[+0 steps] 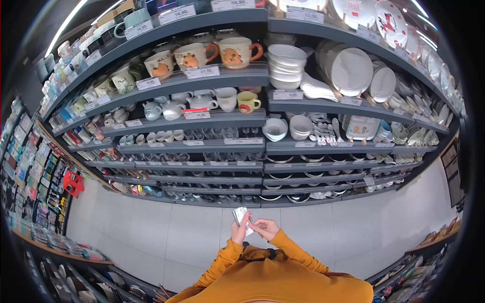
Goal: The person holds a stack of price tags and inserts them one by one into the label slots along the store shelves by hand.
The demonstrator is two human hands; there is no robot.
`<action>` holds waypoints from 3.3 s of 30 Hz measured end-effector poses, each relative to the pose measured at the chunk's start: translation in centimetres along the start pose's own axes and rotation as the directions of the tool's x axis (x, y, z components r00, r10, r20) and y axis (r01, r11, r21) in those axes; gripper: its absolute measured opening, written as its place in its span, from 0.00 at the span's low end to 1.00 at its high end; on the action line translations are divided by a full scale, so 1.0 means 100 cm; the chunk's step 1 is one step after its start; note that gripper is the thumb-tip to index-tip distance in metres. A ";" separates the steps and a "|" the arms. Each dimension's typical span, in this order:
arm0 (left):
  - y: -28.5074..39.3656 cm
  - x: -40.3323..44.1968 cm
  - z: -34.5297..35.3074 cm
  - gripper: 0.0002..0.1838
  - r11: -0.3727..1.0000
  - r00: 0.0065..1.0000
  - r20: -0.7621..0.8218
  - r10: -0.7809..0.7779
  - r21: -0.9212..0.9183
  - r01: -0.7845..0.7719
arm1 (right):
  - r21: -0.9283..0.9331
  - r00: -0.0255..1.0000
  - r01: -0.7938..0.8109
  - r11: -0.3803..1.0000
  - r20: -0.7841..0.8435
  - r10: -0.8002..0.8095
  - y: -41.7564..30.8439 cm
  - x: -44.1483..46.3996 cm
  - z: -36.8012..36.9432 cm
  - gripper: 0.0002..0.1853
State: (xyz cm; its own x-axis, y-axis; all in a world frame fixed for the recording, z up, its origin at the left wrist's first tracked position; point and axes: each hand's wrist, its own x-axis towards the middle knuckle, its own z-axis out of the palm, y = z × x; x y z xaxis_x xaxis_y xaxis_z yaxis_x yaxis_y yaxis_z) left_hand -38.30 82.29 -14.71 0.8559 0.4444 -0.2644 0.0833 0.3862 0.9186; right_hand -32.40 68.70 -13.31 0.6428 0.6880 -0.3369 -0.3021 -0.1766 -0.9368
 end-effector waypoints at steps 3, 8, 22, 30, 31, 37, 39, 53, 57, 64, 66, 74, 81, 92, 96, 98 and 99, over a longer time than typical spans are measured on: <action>-0.010 -0.024 0.029 0.16 1.000 0.999 0.026 -0.025 -0.005 0.026 | -0.048 0.999 -0.048 0.998 -0.022 0.047 0.007 -0.028 -0.023 0.14; -0.049 -0.055 0.071 0.16 0.994 0.997 0.020 -0.079 -0.077 0.080 | -0.023 0.999 -0.041 0.999 0.027 0.041 0.034 -0.074 -0.061 0.14; -0.061 -0.117 0.109 0.29 0.944 0.995 -0.084 -0.049 -0.328 0.019 | -0.179 0.924 -0.040 0.983 0.368 0.104 0.043 -0.139 -0.089 0.17; -0.081 -0.107 0.098 0.24 0.967 0.995 -0.101 -0.015 -0.253 -0.011 | -0.443 0.922 0.064 0.894 0.370 0.117 0.031 -0.129 -0.109 0.18; -0.085 -0.107 0.099 0.24 0.962 0.996 -0.083 -0.024 -0.273 0.000 | -0.534 0.930 0.092 0.840 0.347 0.119 0.027 -0.127 -0.115 0.18; -0.088 -0.118 0.120 0.22 0.928 0.995 0.010 -0.097 -0.362 0.094 | -0.748 0.932 0.144 0.648 0.323 0.165 0.015 -0.099 -0.164 0.24; -0.092 -0.115 0.123 0.22 0.893 0.974 0.096 -0.207 -0.389 0.228 | -0.757 0.950 0.246 0.605 0.313 0.006 0.002 -0.081 -0.185 0.24; -0.072 -0.050 0.106 0.22 0.795 0.672 0.547 -0.499 -0.019 0.606 | -0.769 0.434 0.538 0.346 -0.099 -0.895 -0.265 0.027 -0.192 0.20; -0.056 -0.029 0.097 0.21 0.795 0.756 0.483 -0.442 -0.179 0.580 | -0.840 0.383 0.430 0.331 -0.162 -0.910 -0.289 0.052 -0.198 0.21; -0.053 -0.001 0.075 0.24 0.781 0.787 0.432 -0.441 -0.247 0.574 | -0.906 0.337 0.295 0.304 -0.199 -0.920 -0.301 0.078 -0.212 0.21; -0.047 0.003 0.077 0.24 0.815 0.812 0.403 -0.422 -0.224 0.535 | -0.913 0.336 0.272 0.304 -0.206 -0.919 -0.304 0.076 -0.216 0.20; -0.042 0.033 0.091 0.25 0.826 0.843 0.390 -0.370 -0.278 0.491 | -0.920 0.327 -0.177 0.350 -0.390 -0.861 -0.308 0.040 -0.315 0.17; -0.034 0.039 0.113 0.24 0.842 0.801 0.428 -0.419 -0.148 0.519 | -0.967 0.467 -0.082 0.240 -0.250 -0.848 -0.313 0.030 -0.358 0.09; -0.020 0.020 0.122 0.23 0.873 0.905 0.323 -0.276 -0.310 0.377 | -0.814 0.227 0.460 0.355 -0.279 -0.933 -0.329 0.029 -0.366 0.06; -0.026 0.028 0.123 0.23 0.931 0.947 0.302 -0.107 -0.304 0.202 | -0.473 0.564 0.585 0.659 -0.347 -0.750 -0.264 0.008 -0.271 0.07; -0.022 0.031 0.126 0.24 0.947 0.964 0.242 -0.109 -0.270 0.175 | -0.505 0.751 0.419 0.755 -0.276 -0.600 -0.179 0.030 -0.239 0.04; -0.020 0.032 0.125 0.24 0.947 0.963 0.225 -0.150 -0.247 0.205 | -0.544 0.784 0.430 0.720 -0.170 -0.597 -0.149 0.029 -0.212 0.03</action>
State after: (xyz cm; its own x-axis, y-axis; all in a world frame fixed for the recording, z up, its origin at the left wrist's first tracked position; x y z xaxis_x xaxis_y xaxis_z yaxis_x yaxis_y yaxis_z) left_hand -29.37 72.82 -13.66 0.9266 0.1877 -0.3259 0.1283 0.6569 0.7430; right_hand -11.14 58.39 -2.34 0.8038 0.5255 0.2788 0.4422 -0.2143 -0.8709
